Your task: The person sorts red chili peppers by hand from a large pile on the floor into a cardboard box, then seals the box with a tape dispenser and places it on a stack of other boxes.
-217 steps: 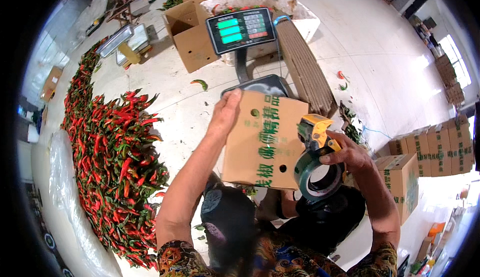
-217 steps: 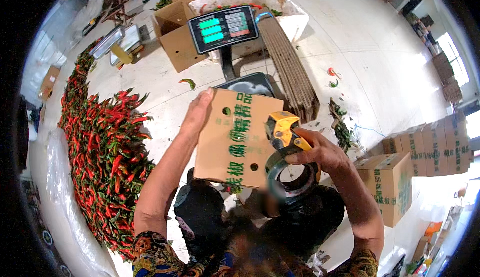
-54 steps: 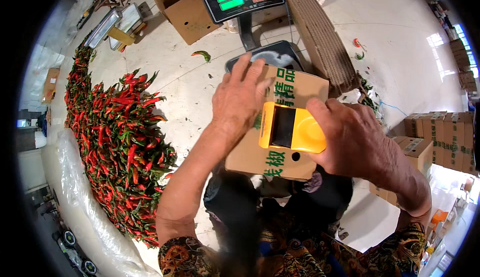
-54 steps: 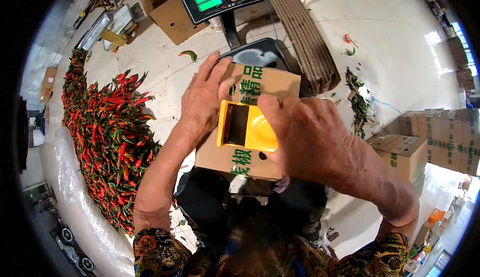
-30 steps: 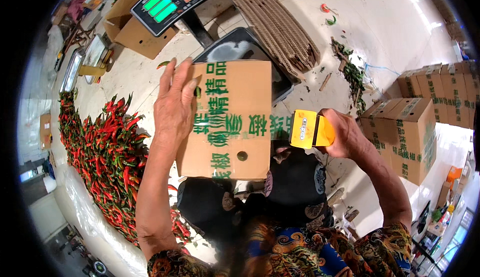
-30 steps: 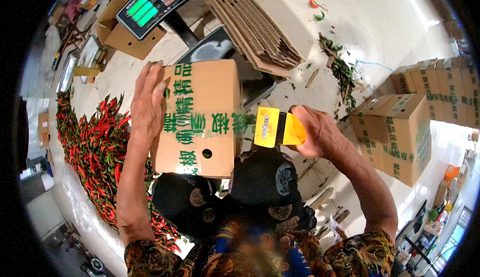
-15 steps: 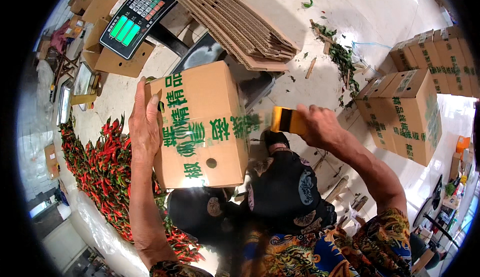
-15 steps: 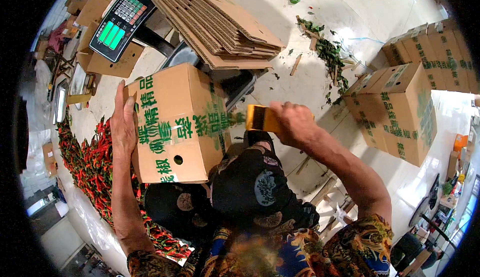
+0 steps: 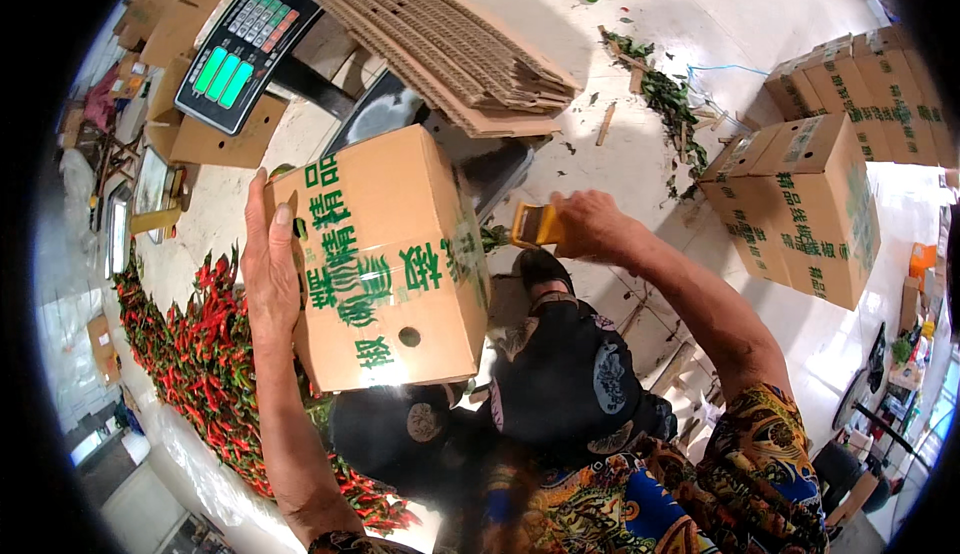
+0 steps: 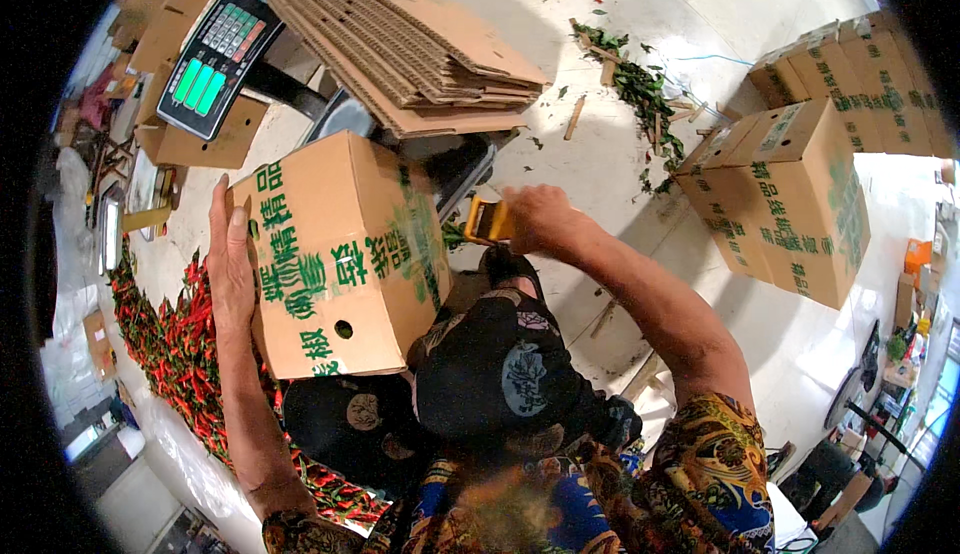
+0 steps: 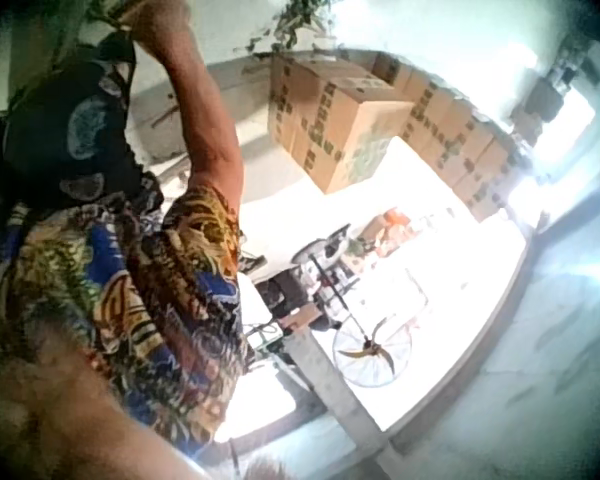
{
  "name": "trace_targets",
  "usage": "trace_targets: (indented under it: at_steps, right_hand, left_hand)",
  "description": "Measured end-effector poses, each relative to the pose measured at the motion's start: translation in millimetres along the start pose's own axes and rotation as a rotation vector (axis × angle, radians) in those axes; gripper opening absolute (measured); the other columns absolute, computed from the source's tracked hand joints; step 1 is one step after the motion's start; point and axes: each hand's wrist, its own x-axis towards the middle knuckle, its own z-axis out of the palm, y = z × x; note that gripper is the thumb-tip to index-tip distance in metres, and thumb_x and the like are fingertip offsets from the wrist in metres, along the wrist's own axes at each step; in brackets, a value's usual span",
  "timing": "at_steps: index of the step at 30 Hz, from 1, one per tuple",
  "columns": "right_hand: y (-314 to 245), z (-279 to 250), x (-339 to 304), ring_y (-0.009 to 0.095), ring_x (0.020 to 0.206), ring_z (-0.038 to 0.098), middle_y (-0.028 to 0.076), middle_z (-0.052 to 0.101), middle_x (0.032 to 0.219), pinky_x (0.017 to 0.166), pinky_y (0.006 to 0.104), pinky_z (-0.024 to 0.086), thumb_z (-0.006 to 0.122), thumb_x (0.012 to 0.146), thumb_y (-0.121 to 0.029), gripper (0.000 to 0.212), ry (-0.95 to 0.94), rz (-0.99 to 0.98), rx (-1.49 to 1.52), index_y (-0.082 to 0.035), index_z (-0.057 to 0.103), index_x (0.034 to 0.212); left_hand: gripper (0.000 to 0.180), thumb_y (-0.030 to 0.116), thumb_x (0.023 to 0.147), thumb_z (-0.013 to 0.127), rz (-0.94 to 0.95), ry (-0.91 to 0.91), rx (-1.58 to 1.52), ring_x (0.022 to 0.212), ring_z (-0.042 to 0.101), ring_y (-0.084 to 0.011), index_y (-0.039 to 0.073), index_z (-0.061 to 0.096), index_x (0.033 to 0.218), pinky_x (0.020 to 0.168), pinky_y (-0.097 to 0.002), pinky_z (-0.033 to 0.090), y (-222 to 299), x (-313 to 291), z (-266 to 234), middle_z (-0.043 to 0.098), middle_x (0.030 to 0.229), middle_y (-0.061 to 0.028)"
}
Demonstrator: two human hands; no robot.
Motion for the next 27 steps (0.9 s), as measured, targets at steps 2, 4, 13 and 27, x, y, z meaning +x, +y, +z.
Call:
trace_targets:
  at_steps: [2, 4, 13, 27]
  right_hand:
    - [47.9, 25.4, -0.8, 0.037, 0.08, 0.067, 0.019, 0.066, 0.082, 0.071, 0.0453, 0.052, 0.078, 0.066, -0.037, 0.061, 0.012, 0.048, 0.096, 0.003, 0.055, 0.106]
    - [88.7, 49.3, 0.0, 0.036, 0.077, 0.066, 0.018, 0.066, 0.079, 0.07, 0.0443, 0.052, 0.079, 0.065, -0.042, 0.064, 0.0, 0.121, 0.28, 0.001, 0.056, 0.106]
    - [-109.6, -45.9, -15.6, 0.031, 0.132, 0.038, 0.025, 0.041, 0.137, 0.108, 0.0468, 0.034, 0.049, 0.091, -0.061, 0.088, 0.269, -0.327, 1.366, 0.006, 0.027, 0.143]
    - [-126.3, -23.8, 13.9, 0.016, 0.12, 0.052, 0.009, 0.05, 0.136, 0.101, 0.0314, 0.043, 0.024, 0.1, -0.06, 0.07, 0.186, -0.424, 1.663, -0.007, 0.035, 0.146]
  left_hand:
    - [0.064, 0.043, 0.101, 0.044, 0.011, -0.009, -0.091, 0.133, 0.041, -0.0266, 0.005, 0.029, 0.149, 0.108, -0.0342, 0.034, -3.9, 4.9, 2.3, 0.039, 0.147, -0.0194]
    - [0.067, 0.044, 0.1, 0.044, 0.027, -0.019, -0.178, 0.137, 0.036, -0.0268, 0.005, 0.026, 0.151, 0.11, -0.0349, 0.032, -4.9, 11.2, 6.9, 0.033, 0.15, -0.0204]
    - [0.064, 0.05, 0.098, 0.044, -0.321, -0.053, -0.647, 0.113, 0.057, -0.0214, 0.007, 0.037, 0.144, 0.089, -0.0324, 0.052, 0.0, -2.5, 6.4, 0.053, 0.129, -0.0151]
    - [0.067, 0.059, 0.097, 0.037, -0.818, -0.21, -1.335, 0.108, 0.061, -0.0291, 0.004, 0.045, 0.136, 0.088, -0.0435, 0.055, -77.1, -36.3, 72.7, 0.057, 0.127, -0.0182]
